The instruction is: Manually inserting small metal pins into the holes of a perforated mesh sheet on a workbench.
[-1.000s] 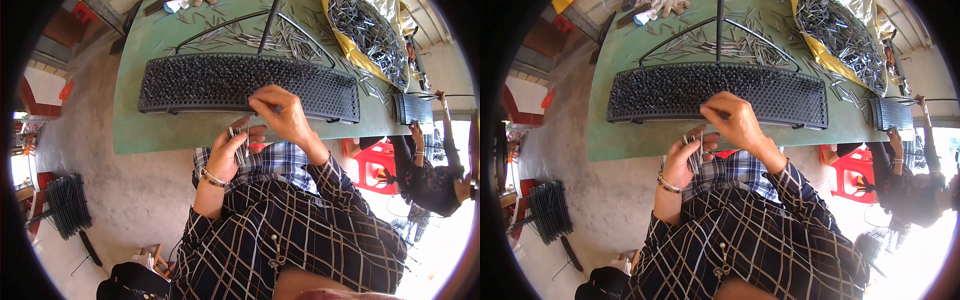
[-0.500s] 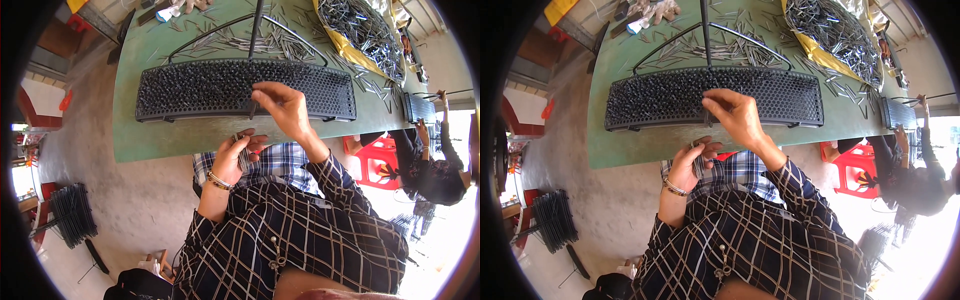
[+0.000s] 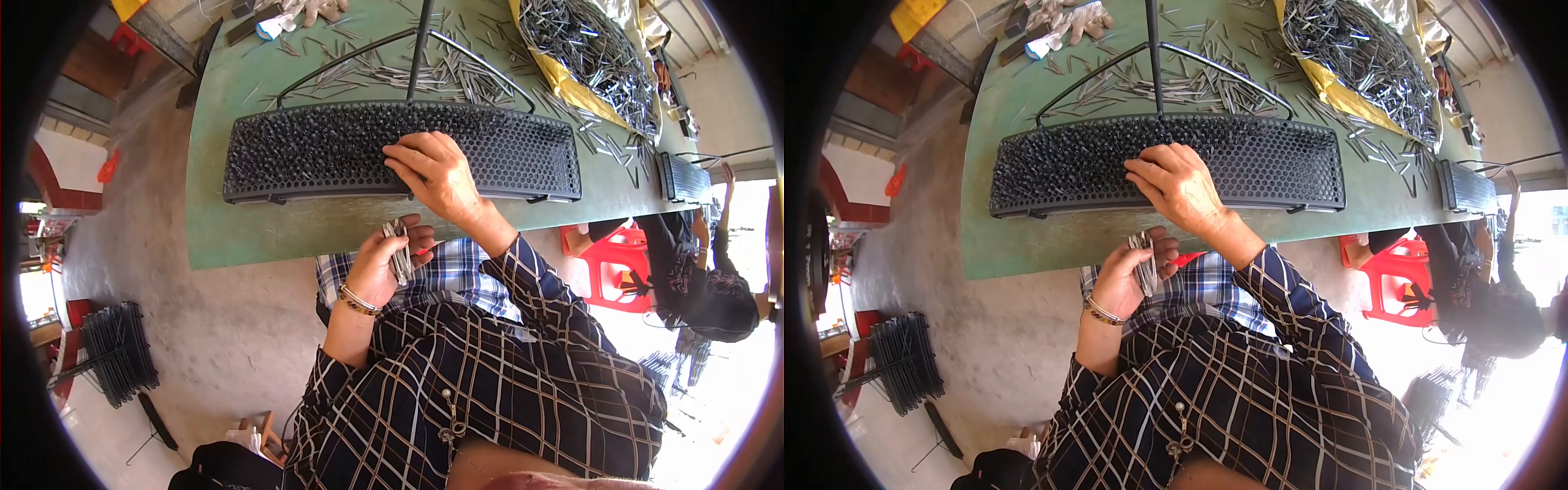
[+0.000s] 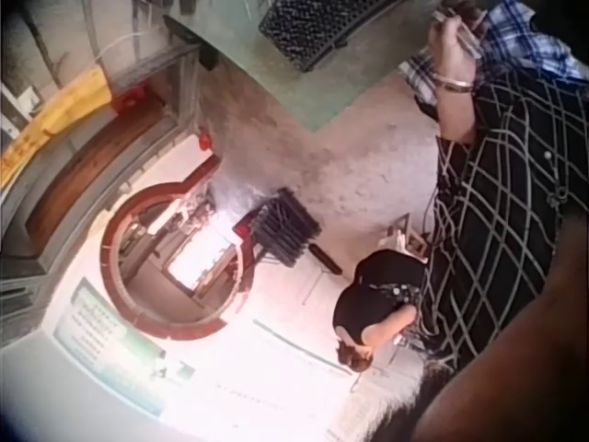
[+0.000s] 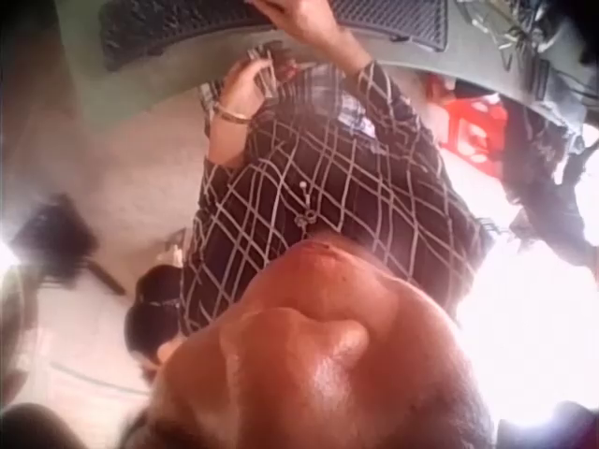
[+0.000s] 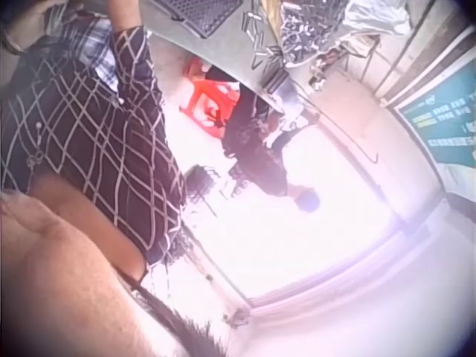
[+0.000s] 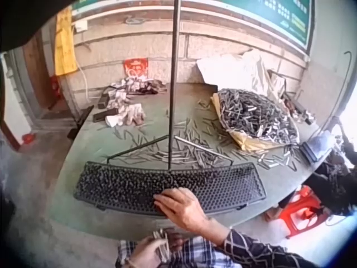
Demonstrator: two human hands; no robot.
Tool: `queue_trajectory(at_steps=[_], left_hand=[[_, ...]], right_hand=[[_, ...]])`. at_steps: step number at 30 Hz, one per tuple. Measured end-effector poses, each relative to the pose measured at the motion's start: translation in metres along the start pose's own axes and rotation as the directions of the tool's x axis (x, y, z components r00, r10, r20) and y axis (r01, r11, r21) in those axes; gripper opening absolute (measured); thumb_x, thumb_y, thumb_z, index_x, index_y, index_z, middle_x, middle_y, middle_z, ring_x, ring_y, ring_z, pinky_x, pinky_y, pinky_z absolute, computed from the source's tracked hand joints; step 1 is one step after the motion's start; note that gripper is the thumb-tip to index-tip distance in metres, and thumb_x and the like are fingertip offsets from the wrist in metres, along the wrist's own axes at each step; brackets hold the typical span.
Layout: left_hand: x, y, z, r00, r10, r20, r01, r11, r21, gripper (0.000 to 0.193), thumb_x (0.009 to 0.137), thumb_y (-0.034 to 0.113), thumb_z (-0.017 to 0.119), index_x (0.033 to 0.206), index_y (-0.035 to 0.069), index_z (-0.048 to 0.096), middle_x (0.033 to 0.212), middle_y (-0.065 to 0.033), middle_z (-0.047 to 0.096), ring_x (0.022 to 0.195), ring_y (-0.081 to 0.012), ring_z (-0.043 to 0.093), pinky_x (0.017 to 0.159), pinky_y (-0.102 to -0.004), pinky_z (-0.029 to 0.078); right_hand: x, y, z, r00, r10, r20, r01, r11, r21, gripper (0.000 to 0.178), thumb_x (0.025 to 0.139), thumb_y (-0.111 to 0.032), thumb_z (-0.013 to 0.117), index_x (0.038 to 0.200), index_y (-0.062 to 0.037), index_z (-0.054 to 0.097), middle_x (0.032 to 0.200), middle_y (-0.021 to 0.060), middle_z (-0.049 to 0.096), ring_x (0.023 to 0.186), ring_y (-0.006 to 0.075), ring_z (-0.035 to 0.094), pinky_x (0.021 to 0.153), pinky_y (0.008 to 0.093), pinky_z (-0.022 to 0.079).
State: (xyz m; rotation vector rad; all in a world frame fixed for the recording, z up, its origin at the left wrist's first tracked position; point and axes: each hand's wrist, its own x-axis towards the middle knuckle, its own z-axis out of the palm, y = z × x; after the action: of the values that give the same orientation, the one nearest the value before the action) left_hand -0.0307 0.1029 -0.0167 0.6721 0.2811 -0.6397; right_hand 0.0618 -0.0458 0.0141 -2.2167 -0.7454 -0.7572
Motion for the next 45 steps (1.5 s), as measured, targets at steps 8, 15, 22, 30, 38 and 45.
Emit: queue_trajectory(at_steps=[8, 15, 22, 30, 38, 45], left_hand=[[-0.004, 0.011, 0.007, 0.999, -0.008, 0.042, 0.004, 0.994, 0.109, 0.038, 0.089, 0.006, 0.04, 0.127, -0.001, 0.041, 0.111, -0.0195, 0.06, 0.095, -0.0231, 0.062, 0.074, -0.0345, 0.053], [-0.008, 0.019, 0.012, 0.99, 0.1, 0.1, -0.118, 0.972, 0.202, 0.045, 0.091, 0.007, 0.04, 0.135, 0.0, 0.032, 0.109, -0.0174, 0.06, 0.089, -0.0198, 0.062, 0.064, -0.0289, 0.051], [-0.004, 0.015, 0.018, 0.985, 0.076, 0.154, -0.117, 0.952, 0.281, 0.043, 0.093, 0.01, 0.043, 0.134, 0.001, 0.033, 0.103, -0.0129, 0.061, 0.081, -0.0152, 0.06, 0.057, -0.0246, 0.048], [0.005, 0.006, 0.015, 0.988, 0.048, 0.144, -0.073, 0.982, 0.176, 0.038, 0.096, 0.02, 0.045, 0.129, 0.001, 0.041, 0.102, -0.0133, 0.061, 0.072, -0.0087, 0.054, 0.056, -0.0208, 0.044], [0.006, 0.002, 0.017, 0.998, 0.024, 0.058, -0.034, 0.984, 0.173, 0.036, 0.096, 0.016, 0.046, 0.128, -0.001, 0.042, 0.098, -0.0139, 0.062, 0.07, -0.0088, 0.053, 0.054, -0.0215, 0.043], [0.006, -0.001, 0.011, 0.999, 0.006, 0.049, -0.012, 0.991, 0.132, 0.035, 0.094, 0.012, 0.047, 0.126, -0.001, 0.044, 0.097, -0.0135, 0.062, 0.069, -0.0086, 0.053, 0.054, -0.022, 0.043]], right_hand=[[0.0, 0.004, 0.001, 0.996, -0.005, 0.089, 0.003, 1.0, 0.023, 0.015, 0.074, -0.01, 0.069, 0.087, -0.004, 0.067, 0.086, 0.0078, 0.061, 0.075, 0.0255, 0.058, 0.067, 0.035, 0.047], [-0.002, -0.019, -0.03, 0.811, 0.314, 0.493, -0.507, 0.799, 0.324, 0.016, 0.08, -0.012, 0.069, 0.088, 0.0018, 0.068, 0.086, 0.0102, 0.063, 0.076, 0.0194, 0.062, 0.062, 0.0282, 0.049], [-0.022, -0.017, -0.035, 0.603, 0.386, 0.698, -0.787, 0.434, 0.439, 0.018, 0.083, -0.013, 0.067, 0.09, 0.0031, 0.068, 0.087, 0.0065, 0.064, 0.073, 0.0106, 0.059, 0.058, 0.0241, 0.047], [-0.013, 0.007, -0.045, 0.714, 0.606, 0.351, -0.695, 0.551, 0.463, 0.018, 0.086, -0.015, 0.065, 0.095, 0.0013, 0.067, 0.078, 0.0027, 0.065, 0.071, 0.0059, 0.056, 0.064, 0.0206, 0.046], [0.003, 0.022, -0.03, 0.876, 0.436, 0.207, -0.482, 0.813, 0.328, 0.015, 0.084, -0.011, 0.065, 0.094, 0.0006, 0.066, 0.09, 0.0069, 0.066, 0.079, 0.0133, 0.062, 0.069, 0.025, 0.049], [0.003, 0.022, -0.032, 0.905, 0.372, 0.205, -0.421, 0.85, 0.316, 0.015, 0.084, -0.011, 0.065, 0.093, 0.0003, 0.066, 0.089, 0.008, 0.066, 0.078, 0.0156, 0.063, 0.069, 0.0263, 0.05]])
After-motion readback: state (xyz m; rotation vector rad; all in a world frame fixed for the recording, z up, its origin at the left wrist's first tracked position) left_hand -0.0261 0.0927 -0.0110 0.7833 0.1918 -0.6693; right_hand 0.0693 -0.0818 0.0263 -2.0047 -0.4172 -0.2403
